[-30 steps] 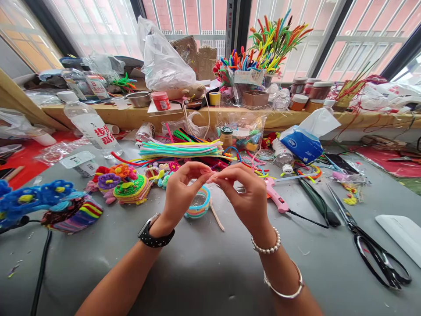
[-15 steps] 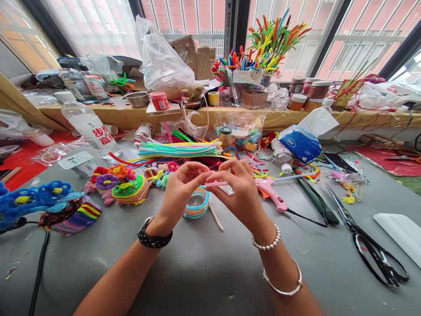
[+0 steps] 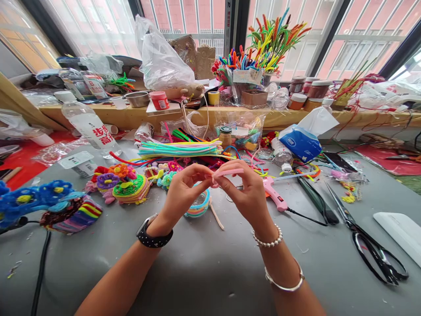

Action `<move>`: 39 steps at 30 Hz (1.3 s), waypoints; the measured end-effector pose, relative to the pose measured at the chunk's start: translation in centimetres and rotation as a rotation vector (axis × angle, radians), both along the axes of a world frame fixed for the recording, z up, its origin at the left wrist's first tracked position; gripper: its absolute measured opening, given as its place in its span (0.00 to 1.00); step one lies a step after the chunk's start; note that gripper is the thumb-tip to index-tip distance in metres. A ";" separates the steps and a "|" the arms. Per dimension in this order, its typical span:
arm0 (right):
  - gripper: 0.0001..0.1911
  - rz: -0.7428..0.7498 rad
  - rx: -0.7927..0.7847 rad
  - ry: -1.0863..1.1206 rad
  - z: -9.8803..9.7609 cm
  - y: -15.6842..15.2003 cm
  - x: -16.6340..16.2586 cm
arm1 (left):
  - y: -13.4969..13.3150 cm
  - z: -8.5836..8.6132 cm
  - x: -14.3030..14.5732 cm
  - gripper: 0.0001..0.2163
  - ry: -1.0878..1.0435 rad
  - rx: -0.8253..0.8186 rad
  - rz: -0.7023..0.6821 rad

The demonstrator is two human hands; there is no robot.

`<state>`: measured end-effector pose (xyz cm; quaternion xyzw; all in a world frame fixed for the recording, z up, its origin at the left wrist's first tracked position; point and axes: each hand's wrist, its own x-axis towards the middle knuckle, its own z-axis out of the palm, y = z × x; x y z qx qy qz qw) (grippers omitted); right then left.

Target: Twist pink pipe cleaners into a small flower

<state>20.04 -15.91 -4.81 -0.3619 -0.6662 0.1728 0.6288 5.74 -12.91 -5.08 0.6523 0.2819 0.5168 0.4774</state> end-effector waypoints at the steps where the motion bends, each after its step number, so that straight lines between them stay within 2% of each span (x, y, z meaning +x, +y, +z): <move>1: 0.02 0.005 -0.008 0.036 0.0 0.0 0.0 | 0.0 0.1 0.0 0.05 0.001 -0.004 -0.009; 8: 0.04 0.061 -0.039 0.212 -0.2 0.0 -0.3 | -0.1 0.4 -0.2 0.06 0.009 -0.031 -0.039; 14: 0.01 -0.060 -0.102 0.293 -0.4 0.3 -0.6 | -0.3 0.5 -0.1 0.05 0.007 -0.048 -0.076; 19: 0.03 -0.079 -0.209 0.389 -0.6 0.4 -0.9 | -0.4 0.7 -0.1 0.05 -0.005 -0.044 -0.087; 23: 0.05 -0.065 -0.298 0.472 -0.6 0.6 -0.8 | -0.4 0.6 0.0 0.06 -0.069 -0.147 -0.121; 27: 0.09 0.009 -0.413 0.353 -0.3 0.9 0.0 | -0.4 0.5 0.2 0.07 -0.111 -0.261 -0.084; 32: 0.12 0.092 -0.545 0.167 -0.1 0.7 0.6 | -0.3 0.4 0.2 0.08 -0.079 -0.255 -0.024; 39: 0.10 0.076 -0.529 0.254 0.0 0.3 -0.2 | -0.1 0.0 0.1 0.08 -0.007 -0.136 -0.002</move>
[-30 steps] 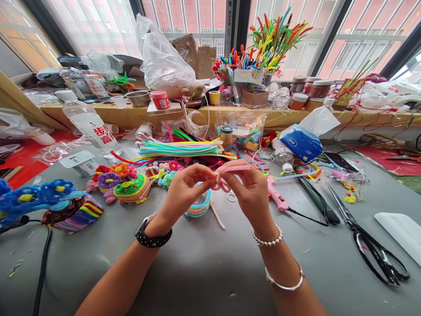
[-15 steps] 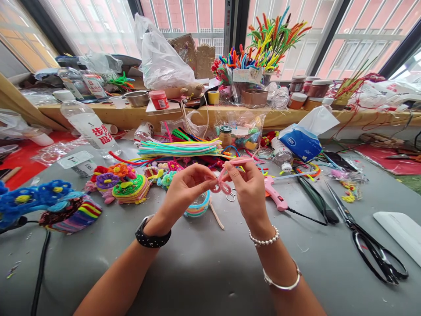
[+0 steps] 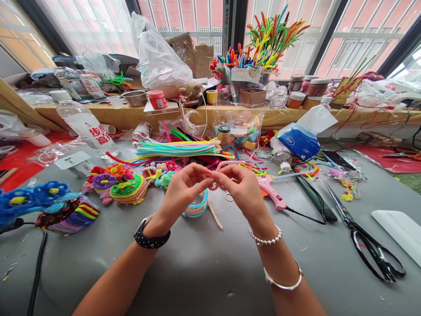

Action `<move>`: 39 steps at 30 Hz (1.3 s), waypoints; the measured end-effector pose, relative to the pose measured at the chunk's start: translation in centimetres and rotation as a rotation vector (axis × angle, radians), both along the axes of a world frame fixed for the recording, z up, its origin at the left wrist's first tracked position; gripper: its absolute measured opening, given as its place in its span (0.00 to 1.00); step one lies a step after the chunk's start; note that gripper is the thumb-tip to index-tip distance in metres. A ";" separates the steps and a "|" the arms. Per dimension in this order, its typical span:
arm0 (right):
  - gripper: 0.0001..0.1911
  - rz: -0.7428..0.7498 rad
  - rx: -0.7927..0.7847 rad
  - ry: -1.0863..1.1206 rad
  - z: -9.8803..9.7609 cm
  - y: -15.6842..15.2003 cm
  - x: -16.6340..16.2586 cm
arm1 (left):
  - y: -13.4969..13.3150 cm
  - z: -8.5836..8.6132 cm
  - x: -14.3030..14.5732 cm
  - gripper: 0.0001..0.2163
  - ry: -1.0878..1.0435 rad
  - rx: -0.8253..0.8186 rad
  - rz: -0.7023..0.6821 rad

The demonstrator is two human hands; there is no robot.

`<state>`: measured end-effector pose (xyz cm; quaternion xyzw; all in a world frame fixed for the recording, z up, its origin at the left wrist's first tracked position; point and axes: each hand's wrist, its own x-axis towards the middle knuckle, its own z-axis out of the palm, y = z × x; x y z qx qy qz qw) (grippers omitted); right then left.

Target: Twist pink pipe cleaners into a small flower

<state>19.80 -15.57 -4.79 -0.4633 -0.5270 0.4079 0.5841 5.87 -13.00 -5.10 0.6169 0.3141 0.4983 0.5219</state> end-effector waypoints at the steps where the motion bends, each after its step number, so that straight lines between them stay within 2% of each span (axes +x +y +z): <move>1: 0.10 -0.010 -0.004 0.031 0.0 0.0 -0.1 | 0.0 0.0 0.0 0.08 -0.001 0.016 0.005; 6: 0.12 -0.047 -0.044 0.234 -0.1 0.1 -0.7 | -0.3 0.0 0.4 0.07 -0.027 0.032 0.054; 11: 0.09 -0.063 0.005 0.266 -0.4 0.1 -1.0 | -0.2 0.2 0.6 0.13 -0.124 -0.153 -0.025; 14: 0.08 -0.075 0.036 0.223 -0.5 0.0 -1.1 | -0.2 0.3 0.6 0.10 -0.122 -0.221 -0.090; 18: 0.09 -0.055 0.031 0.180 -0.2 -0.1 -1.0 | -0.2 0.3 0.3 0.08 -0.110 -0.198 -0.128; 23: 0.07 0.098 -0.039 0.287 0.3 -0.1 -0.8 | -0.2 0.2 0.1 0.08 -0.093 -0.206 -0.134; 30: 0.09 0.022 -0.057 0.410 0.0 -0.1 -0.7 | -0.4 0.1 0.3 0.09 -0.176 -0.172 -0.123; 35: 0.11 0.057 -0.071 0.488 -0.1 -0.1 -0.9 | -0.6 -0.1 0.6 0.06 -0.190 -0.052 -0.093; 39: 0.11 0.056 -0.029 0.461 0.0 -0.2 -0.9 | -0.6 -0.2 0.8 0.07 -0.233 -0.037 -0.088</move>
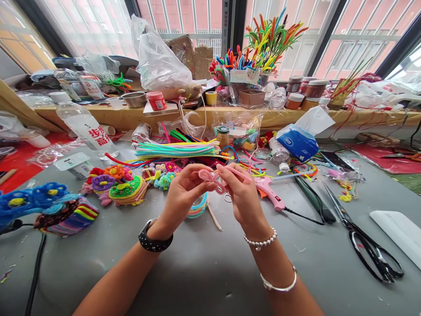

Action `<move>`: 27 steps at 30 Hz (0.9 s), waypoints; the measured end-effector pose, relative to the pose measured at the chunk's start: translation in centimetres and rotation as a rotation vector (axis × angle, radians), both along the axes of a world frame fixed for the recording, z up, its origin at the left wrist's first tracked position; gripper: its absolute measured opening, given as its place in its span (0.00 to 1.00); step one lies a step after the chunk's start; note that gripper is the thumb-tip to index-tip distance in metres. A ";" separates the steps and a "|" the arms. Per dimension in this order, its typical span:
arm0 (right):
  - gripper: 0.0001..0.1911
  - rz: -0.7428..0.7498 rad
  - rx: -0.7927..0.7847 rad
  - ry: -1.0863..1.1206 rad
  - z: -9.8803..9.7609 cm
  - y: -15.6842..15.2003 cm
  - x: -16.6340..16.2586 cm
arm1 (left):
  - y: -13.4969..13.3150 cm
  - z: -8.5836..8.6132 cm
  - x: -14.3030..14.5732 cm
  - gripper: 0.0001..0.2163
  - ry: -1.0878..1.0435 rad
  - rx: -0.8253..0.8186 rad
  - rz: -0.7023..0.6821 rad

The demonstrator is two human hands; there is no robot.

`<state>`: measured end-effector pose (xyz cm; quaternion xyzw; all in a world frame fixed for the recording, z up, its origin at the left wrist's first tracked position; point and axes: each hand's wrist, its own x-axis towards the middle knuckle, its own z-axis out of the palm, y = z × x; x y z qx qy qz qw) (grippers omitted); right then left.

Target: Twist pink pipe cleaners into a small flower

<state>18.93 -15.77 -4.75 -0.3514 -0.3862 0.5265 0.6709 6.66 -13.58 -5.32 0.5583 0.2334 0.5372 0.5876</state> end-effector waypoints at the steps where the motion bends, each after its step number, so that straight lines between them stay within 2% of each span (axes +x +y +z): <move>1: 0.11 -0.002 0.001 -0.009 0.0 0.0 0.0 | 0.0 0.0 0.0 0.08 -0.005 0.001 -0.001; 10: 0.15 0.102 -0.044 -0.027 0.6 -0.4 -0.2 | 0.0 0.1 -0.4 0.05 -0.081 0.038 -0.110; 18: 0.14 0.175 -0.054 -0.041 0.4 -0.2 -0.3 | 0.1 0.0 -0.5 0.05 -0.126 0.100 -0.059; 21: 0.14 0.176 -0.057 -0.053 0.3 -0.2 -0.1 | 0.0 0.1 -0.6 0.06 -0.078 0.094 -0.028; 25: 0.11 0.124 -0.111 -0.046 0.2 -0.1 0.1 | -0.2 0.5 -0.7 0.13 0.000 0.013 -0.075; 27: 0.10 0.106 -0.123 -0.047 0.3 -0.1 0.2 | -0.3 0.7 -0.7 0.11 0.030 -0.017 -0.078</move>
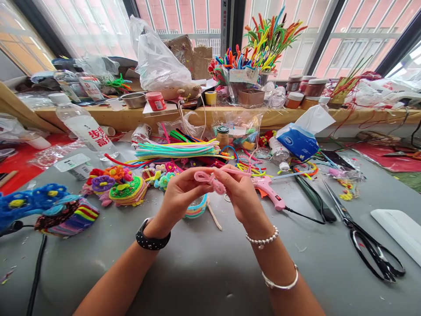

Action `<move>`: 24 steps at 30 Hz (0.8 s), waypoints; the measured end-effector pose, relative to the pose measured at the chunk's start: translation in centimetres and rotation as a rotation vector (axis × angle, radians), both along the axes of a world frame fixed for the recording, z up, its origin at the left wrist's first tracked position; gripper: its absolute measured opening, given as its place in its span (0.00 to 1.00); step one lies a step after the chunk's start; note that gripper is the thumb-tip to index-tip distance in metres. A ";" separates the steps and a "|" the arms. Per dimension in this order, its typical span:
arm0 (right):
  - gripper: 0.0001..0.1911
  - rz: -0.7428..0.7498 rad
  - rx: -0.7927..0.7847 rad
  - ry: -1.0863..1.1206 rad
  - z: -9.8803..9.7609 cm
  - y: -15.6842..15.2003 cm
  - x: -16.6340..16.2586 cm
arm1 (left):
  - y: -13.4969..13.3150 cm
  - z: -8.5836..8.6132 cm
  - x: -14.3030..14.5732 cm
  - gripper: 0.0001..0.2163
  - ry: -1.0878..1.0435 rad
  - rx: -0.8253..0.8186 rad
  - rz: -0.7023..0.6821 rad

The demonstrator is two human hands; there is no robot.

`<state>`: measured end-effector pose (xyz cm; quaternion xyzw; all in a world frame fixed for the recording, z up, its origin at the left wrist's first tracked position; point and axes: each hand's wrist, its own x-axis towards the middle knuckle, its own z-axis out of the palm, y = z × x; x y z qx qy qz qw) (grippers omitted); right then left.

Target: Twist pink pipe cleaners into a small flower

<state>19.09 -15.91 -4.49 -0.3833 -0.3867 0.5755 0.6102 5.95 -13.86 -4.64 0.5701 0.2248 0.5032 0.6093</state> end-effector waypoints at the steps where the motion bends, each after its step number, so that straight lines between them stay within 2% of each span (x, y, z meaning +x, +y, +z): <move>1: 0.10 -0.007 0.002 -0.003 0.0 0.0 0.0 | 0.0 0.0 0.0 0.09 0.012 -0.008 0.007; 7: 0.11 -0.015 0.039 -0.036 0.0 0.1 0.0 | 0.2 -0.1 0.0 0.07 0.014 -0.006 0.066; 11: 0.16 -0.050 0.098 -0.178 -0.2 0.2 0.2 | 0.5 -0.2 0.2 0.09 -0.037 -0.018 0.164; 14: 0.12 -0.127 0.157 -0.307 -0.4 0.2 0.2 | 0.6 -0.2 0.2 0.09 -0.056 -0.045 0.209; 19: 0.11 -0.233 0.207 -0.402 -0.3 0.3 0.6 | 1.0 -0.1 -0.5 0.08 0.036 -0.092 0.127; 24: 0.12 -0.135 0.155 -0.463 0.3 0.1 1.1 | 1.3 0.3 -1.3 0.11 0.044 -0.088 0.044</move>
